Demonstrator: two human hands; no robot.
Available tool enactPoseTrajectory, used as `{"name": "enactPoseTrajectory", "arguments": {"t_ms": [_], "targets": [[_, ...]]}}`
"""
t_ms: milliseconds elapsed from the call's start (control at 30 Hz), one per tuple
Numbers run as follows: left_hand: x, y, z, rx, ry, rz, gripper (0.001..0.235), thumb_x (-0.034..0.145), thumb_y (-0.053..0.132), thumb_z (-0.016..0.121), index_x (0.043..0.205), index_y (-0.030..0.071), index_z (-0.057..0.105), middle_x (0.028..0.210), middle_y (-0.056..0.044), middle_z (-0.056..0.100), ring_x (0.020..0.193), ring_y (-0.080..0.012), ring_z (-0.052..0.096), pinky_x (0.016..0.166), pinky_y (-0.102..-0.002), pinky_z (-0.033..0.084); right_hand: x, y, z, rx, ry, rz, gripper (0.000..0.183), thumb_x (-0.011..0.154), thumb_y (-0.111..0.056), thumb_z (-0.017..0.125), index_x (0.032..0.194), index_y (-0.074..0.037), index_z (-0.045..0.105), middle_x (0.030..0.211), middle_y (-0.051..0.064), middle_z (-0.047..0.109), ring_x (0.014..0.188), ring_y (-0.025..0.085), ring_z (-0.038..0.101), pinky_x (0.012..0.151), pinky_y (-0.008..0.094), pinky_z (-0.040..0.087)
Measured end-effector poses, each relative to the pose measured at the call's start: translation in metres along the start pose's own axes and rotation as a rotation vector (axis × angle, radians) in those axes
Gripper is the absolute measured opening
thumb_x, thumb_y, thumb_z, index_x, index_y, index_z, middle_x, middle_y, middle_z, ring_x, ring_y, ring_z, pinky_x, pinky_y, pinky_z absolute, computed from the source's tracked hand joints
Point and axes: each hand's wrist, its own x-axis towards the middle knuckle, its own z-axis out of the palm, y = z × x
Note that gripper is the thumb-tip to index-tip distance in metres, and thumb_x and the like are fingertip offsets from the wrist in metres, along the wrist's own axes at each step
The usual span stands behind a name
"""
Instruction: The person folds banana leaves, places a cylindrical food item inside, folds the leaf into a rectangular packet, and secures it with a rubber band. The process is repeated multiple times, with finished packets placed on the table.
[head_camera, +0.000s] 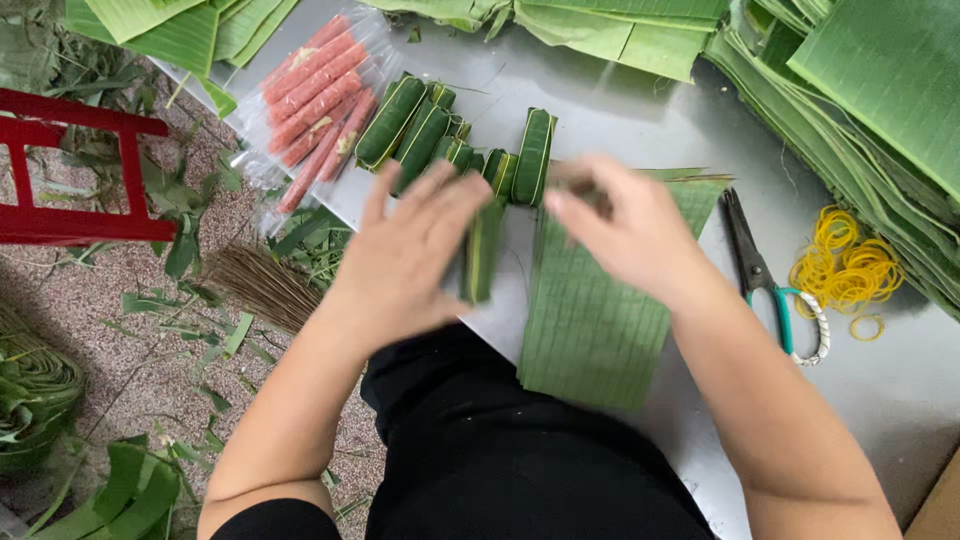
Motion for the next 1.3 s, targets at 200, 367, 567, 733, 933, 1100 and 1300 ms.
{"name": "enactPoseTrajectory", "arguments": {"t_ms": [200,367,567,733,933,1100,1300], "targets": [[0.003,-0.008,0.005,0.119,0.050,-0.086,0.093,0.068,0.022,0.078,0.155,0.020,0.045,0.163,-0.016,0.038,0.149,-0.0391,0.034,0.120,-0.061,0.024,0.067,-0.035,0.018,-0.491,0.284,-0.320,0.059,0.086,-0.030,0.077,0.133,0.000,0.056,0.101,0.023,0.073,0.090,0.037,0.071,0.080,0.045,0.056],[-0.001,-0.022,0.005,-0.084,0.157,-0.023,0.088,0.072,0.035,0.078,0.151,0.011,0.047,0.158,-0.025,0.037,0.146,-0.0459,0.032,0.116,-0.063,0.023,0.055,-0.042,0.008,-0.276,0.243,-0.122,0.057,0.079,-0.023,0.075,0.129,-0.001,0.056,0.104,0.023,0.072,0.091,0.033,0.071,0.082,0.042,0.056],[0.038,-0.061,0.015,-0.212,0.378,-0.525,0.085,0.093,0.056,0.077,0.144,-0.007,0.051,0.142,-0.029,0.057,0.131,-0.0450,0.054,0.112,-0.051,0.042,0.013,-0.028,0.045,-0.030,0.105,0.105,0.090,0.087,-0.028,0.077,0.159,-0.009,0.027,0.133,0.022,0.059,0.089,0.027,0.072,0.082,0.033,0.057],[0.046,-0.062,0.020,-0.349,0.260,-0.531,0.091,0.081,0.063,0.080,0.136,-0.006,0.056,0.126,-0.027,0.066,0.118,-0.0387,0.065,0.101,-0.046,0.048,0.005,-0.022,0.108,0.326,0.326,-0.316,0.101,0.102,-0.013,0.079,0.165,-0.009,0.000,0.159,0.024,0.039,0.138,0.027,0.054,0.118,0.039,0.048],[0.041,-0.051,0.019,-0.803,0.206,-0.527,0.091,0.081,0.046,0.084,0.142,-0.006,0.040,0.122,-0.020,0.070,0.113,-0.0259,0.071,0.097,-0.037,0.056,0.006,-0.035,0.113,1.109,0.234,-0.044,0.104,0.092,-0.009,0.070,0.165,-0.022,-0.004,0.153,0.019,0.042,0.131,0.027,0.053,0.107,0.044,0.050],[0.038,-0.029,0.053,-1.073,0.356,-0.355,0.092,0.095,0.032,0.081,0.157,-0.004,0.023,0.145,-0.021,0.057,0.137,-0.0275,0.057,0.117,-0.039,0.047,0.016,-0.021,0.082,1.262,-0.041,-0.087,0.124,0.083,-0.020,0.084,0.166,-0.026,-0.008,0.157,0.017,0.038,0.141,0.030,0.046,0.115,0.051,0.043],[0.028,0.021,0.090,-1.340,0.394,-0.004,0.133,0.078,0.046,0.094,0.167,0.006,0.003,0.168,-0.016,0.028,0.160,-0.0298,0.032,0.135,-0.045,0.028,-0.020,0.006,0.031,0.437,0.054,-0.688,0.146,0.069,-0.036,0.096,0.166,-0.030,-0.013,0.165,0.023,0.024,0.154,0.035,0.036,0.130,0.049,0.034]]}}
